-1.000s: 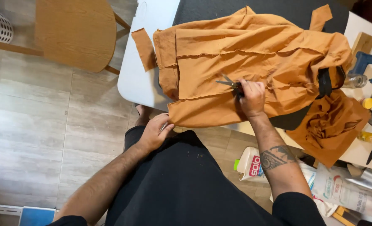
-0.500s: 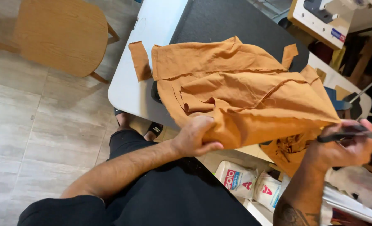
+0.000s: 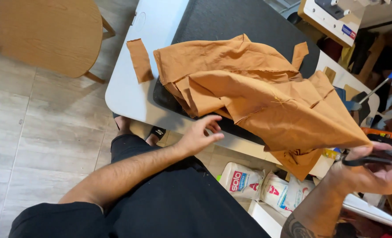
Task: Cutting a large piece of brown fabric with scissors and inspecting the result on a workshop table.
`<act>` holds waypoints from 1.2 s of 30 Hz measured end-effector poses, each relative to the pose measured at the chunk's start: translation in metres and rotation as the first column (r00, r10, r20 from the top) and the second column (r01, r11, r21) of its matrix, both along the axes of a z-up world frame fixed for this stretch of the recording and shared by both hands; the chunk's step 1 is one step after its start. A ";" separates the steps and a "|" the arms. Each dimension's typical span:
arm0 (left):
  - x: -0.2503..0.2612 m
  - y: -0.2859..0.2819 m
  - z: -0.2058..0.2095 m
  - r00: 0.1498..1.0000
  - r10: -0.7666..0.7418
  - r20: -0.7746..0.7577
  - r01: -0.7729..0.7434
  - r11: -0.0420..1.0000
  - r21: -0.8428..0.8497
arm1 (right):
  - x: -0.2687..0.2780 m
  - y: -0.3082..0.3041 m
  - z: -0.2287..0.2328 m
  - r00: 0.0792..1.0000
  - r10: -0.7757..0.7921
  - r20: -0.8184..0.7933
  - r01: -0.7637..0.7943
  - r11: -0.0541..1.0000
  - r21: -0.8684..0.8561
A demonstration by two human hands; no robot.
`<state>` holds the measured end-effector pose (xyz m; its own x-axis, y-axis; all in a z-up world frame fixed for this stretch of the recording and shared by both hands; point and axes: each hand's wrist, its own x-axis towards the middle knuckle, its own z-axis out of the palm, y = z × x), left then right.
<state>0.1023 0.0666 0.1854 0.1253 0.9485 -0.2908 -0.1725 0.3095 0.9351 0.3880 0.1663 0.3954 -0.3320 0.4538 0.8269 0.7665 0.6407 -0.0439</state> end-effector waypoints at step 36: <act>-0.114 0.134 -0.158 0.419 0.393 -0.818 0.430 0.708 0.560 | -0.006 0.052 0.002 0.970 0.132 -0.203 -0.153 0.984 -0.093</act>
<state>-0.0121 0.2007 0.0271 0.2276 0.8915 0.3917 0.8084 -0.3972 0.4344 0.3816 0.2181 0.3973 -0.2364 0.5030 0.8313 0.6371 0.7262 -0.2582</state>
